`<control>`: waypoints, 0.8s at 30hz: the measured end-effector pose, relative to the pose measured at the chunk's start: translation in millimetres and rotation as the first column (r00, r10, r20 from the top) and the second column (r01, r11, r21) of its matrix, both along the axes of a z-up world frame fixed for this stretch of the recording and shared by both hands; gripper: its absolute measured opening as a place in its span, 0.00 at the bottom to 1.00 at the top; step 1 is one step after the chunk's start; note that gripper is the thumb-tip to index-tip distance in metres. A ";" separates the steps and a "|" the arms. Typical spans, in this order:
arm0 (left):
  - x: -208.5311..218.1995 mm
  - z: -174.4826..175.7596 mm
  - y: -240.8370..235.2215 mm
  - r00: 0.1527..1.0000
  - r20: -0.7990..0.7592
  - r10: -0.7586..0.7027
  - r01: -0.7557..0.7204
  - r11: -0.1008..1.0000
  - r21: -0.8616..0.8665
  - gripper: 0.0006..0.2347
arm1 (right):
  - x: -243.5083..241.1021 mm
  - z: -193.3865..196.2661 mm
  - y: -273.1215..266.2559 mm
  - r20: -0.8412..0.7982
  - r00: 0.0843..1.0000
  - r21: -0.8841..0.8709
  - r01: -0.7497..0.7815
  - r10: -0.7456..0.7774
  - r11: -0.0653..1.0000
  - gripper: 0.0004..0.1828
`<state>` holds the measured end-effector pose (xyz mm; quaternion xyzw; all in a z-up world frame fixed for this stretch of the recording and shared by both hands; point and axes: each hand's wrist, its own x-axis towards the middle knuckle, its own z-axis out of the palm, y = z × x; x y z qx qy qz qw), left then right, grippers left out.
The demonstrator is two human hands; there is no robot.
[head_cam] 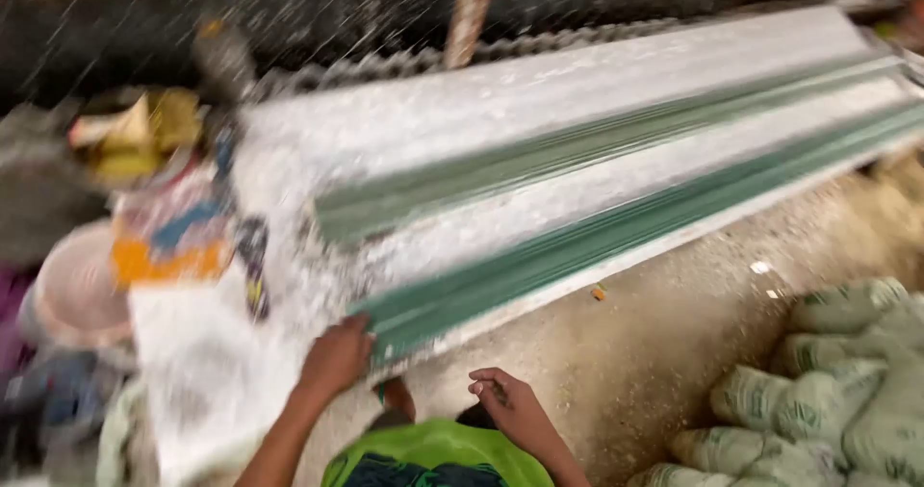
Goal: The person cleans a work surface using a scraper and a sponge to remove debris, then proceeds to mix gypsum powder with water in a bowl using their hands to prepare a casting material.
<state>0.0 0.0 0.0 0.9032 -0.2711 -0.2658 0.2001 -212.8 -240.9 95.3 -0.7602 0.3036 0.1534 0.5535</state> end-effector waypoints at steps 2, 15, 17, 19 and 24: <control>66.3 -51.0 -3.2 0.996 0.088 -0.027 0.032 0.998 -0.057 0.11 | 23.9 -11.6 -5.9 0.085 0.996 0.009 0.038 -0.039 0.999 0.21; 171.6 -55.5 -48.5 0.719 -0.112 0.685 -0.692 0.692 -0.206 0.32 | 144.4 -56.0 -76.9 0.253 0.910 0.266 0.263 -0.330 0.927 0.39; 174.9 -26.0 -54.8 0.700 -0.146 0.699 -0.713 0.679 -0.171 0.28 | 165.7 -105.5 -116.6 0.240 0.897 0.255 0.309 -0.370 0.916 0.34; 178.8 -15.2 -55.1 0.671 -0.185 0.718 -0.740 0.660 -0.127 0.25 | 184.7 -137.0 -153.0 0.218 0.889 0.243 0.350 -0.403 0.905 0.28; 193.3 -19.2 -42.6 0.723 -0.058 0.688 -0.682 0.698 -0.220 0.20 | 226.0 -224.4 -264.7 0.313 0.703 0.423 0.498 -0.638 0.757 0.23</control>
